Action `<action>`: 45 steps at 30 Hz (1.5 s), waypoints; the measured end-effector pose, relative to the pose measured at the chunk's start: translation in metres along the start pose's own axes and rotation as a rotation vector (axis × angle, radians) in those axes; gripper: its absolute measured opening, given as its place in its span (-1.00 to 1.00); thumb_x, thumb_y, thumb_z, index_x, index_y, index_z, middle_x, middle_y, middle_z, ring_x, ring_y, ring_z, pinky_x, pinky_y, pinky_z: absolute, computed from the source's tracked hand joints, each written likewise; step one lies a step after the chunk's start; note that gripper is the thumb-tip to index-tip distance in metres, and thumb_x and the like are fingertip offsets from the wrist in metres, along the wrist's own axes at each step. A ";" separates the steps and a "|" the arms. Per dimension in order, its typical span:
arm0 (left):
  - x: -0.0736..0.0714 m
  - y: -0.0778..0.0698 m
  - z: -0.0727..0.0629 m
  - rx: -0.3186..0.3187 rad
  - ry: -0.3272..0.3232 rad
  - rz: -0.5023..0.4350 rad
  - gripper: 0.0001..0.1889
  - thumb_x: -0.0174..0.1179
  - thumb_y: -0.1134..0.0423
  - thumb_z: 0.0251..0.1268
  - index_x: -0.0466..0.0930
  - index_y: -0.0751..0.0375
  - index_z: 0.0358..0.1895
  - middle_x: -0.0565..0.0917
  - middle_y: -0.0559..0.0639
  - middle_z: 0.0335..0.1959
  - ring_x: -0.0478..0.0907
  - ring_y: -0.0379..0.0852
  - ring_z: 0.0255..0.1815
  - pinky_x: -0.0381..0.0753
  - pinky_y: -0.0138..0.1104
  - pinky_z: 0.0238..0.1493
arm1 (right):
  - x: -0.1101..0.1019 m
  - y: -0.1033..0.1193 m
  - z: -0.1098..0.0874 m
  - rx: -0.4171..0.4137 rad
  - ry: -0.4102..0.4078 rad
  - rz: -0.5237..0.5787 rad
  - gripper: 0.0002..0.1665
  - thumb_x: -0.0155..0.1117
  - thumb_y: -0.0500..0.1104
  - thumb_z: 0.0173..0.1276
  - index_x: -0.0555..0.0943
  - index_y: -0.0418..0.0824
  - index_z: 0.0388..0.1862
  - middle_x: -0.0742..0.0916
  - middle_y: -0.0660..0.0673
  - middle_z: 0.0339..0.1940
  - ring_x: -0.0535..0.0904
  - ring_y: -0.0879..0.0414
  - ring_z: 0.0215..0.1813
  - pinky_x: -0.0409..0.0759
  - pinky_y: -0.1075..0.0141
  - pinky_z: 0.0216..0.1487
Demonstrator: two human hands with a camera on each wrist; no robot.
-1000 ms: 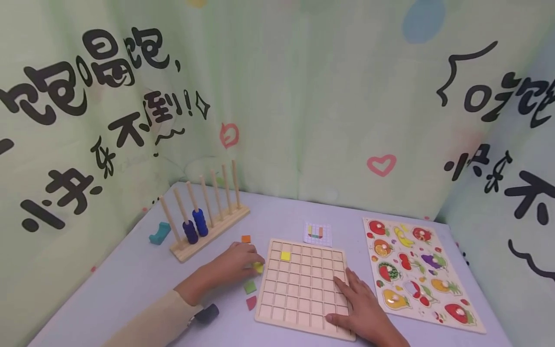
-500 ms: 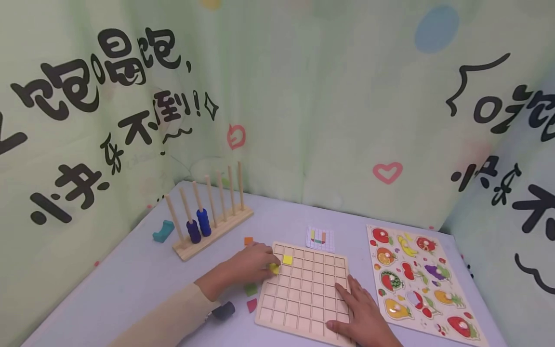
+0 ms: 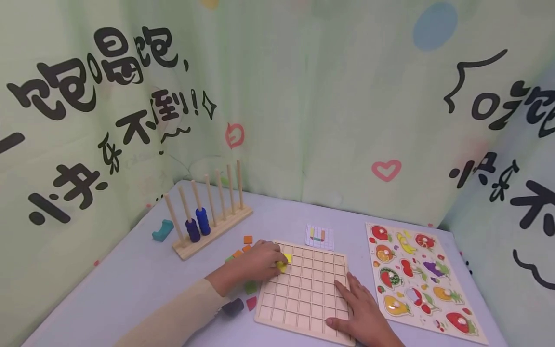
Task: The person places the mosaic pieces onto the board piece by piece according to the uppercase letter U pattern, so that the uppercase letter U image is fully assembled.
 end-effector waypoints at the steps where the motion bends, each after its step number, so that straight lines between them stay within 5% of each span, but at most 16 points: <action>1: 0.000 0.000 0.001 -0.002 0.001 -0.001 -0.72 0.28 0.03 0.29 0.68 -0.22 0.06 0.58 -0.31 -0.14 0.41 -0.26 -0.08 0.33 -0.20 0.10 | 0.000 0.000 0.000 0.002 0.002 -0.002 0.22 0.33 0.48 0.01 0.25 -0.15 0.51 0.04 -0.36 0.55 -0.05 -0.51 0.43 0.09 -0.44 0.17; 23: 0.002 -0.002 0.012 -0.059 0.053 -0.076 -0.71 0.30 0.06 0.27 0.68 -0.22 0.06 0.56 -0.33 -0.20 0.39 -0.28 -0.17 0.36 -0.27 -0.02 | 0.001 -0.003 0.003 0.018 0.008 0.002 0.26 0.29 0.53 -0.03 0.24 -0.15 0.51 0.03 -0.35 0.55 -0.07 -0.49 0.44 0.05 -0.44 0.19; 45: 0.003 -0.002 0.009 -0.019 0.032 -0.087 -0.73 0.31 0.10 0.25 0.71 -0.19 0.02 0.56 -0.30 -0.20 0.39 -0.30 -0.21 0.37 -0.32 -0.14 | -0.001 0.001 0.000 -0.005 -0.009 -0.023 0.22 0.32 0.49 -0.01 0.27 -0.15 0.50 0.05 -0.36 0.55 -0.04 -0.48 0.44 0.07 -0.42 0.20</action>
Point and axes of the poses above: each hand's wrist, its own z-axis towards the middle knuckle, its own x-axis out of the palm, y = z × x, the point moved 10 cm from there along z, towards the middle knuckle
